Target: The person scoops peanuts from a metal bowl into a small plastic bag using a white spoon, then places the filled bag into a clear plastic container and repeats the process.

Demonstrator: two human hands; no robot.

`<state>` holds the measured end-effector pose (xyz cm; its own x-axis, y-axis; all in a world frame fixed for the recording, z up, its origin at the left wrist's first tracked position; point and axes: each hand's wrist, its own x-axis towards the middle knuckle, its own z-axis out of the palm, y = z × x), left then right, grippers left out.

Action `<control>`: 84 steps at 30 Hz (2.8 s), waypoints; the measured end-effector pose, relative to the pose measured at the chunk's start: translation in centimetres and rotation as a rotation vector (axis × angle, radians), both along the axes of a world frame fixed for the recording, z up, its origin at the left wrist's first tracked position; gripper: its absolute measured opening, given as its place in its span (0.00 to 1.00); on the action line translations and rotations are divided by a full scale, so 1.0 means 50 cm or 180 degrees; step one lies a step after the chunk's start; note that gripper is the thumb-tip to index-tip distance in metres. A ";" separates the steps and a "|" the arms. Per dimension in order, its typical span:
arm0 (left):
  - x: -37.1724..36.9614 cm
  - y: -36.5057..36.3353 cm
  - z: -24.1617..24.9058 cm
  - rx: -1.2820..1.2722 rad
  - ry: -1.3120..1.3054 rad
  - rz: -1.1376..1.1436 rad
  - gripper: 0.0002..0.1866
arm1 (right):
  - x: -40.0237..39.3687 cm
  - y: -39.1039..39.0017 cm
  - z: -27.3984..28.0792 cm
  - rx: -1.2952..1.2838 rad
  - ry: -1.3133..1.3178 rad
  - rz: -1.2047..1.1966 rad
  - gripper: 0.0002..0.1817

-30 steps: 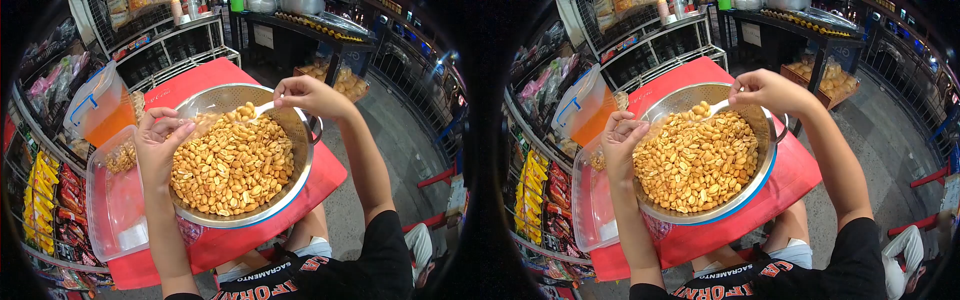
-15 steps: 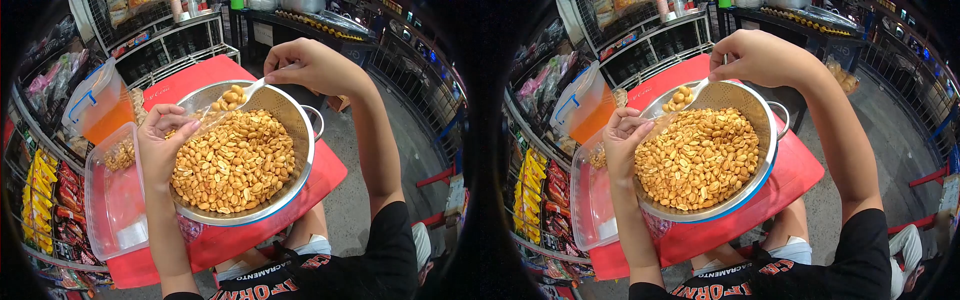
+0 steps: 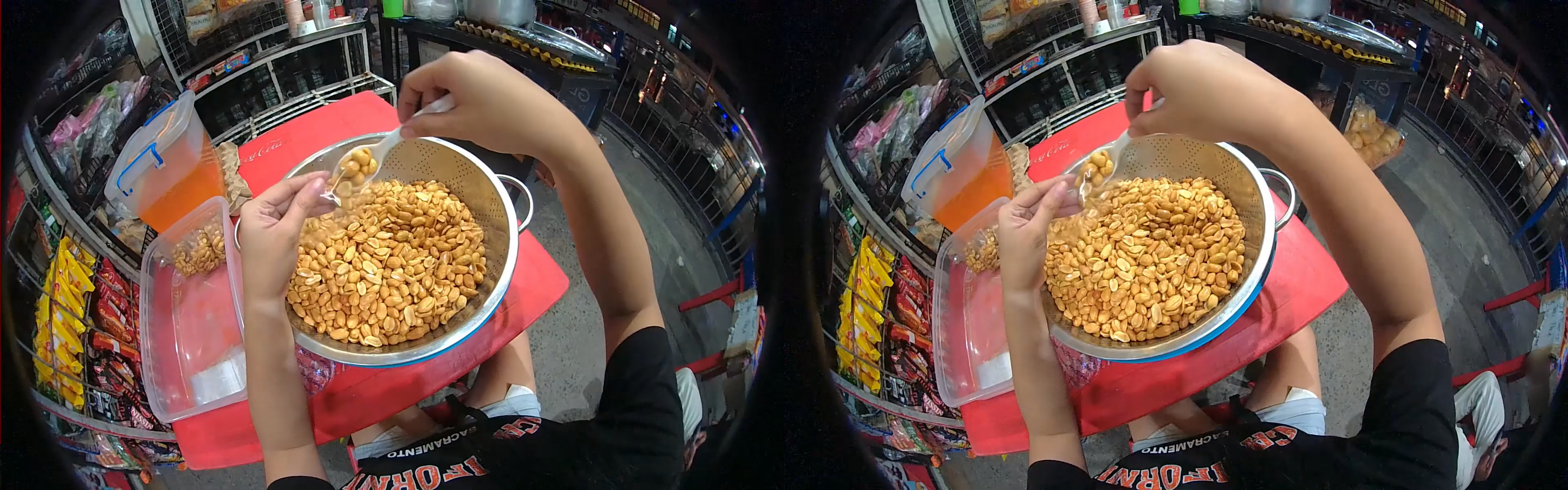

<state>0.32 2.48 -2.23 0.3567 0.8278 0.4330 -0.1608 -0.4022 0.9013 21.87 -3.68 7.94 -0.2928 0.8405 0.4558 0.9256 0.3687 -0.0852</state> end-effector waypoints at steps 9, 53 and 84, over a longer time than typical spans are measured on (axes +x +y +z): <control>-0.007 0.005 0.007 -0.0249 -0.0250 0.0147 0.18 | -0.033 -0.004 0.012 0.1131 0.0076 -0.0058 0.09; -0.004 0.001 -0.002 0.0199 0.0704 0.0440 0.09 | -0.083 0.060 -0.170 -0.0568 0.3486 0.1324 0.10; -0.004 -0.001 -0.003 0.0365 0.0269 0.0441 0.06 | 0.071 0.006 -0.200 -0.0300 -0.0211 -0.0109 0.09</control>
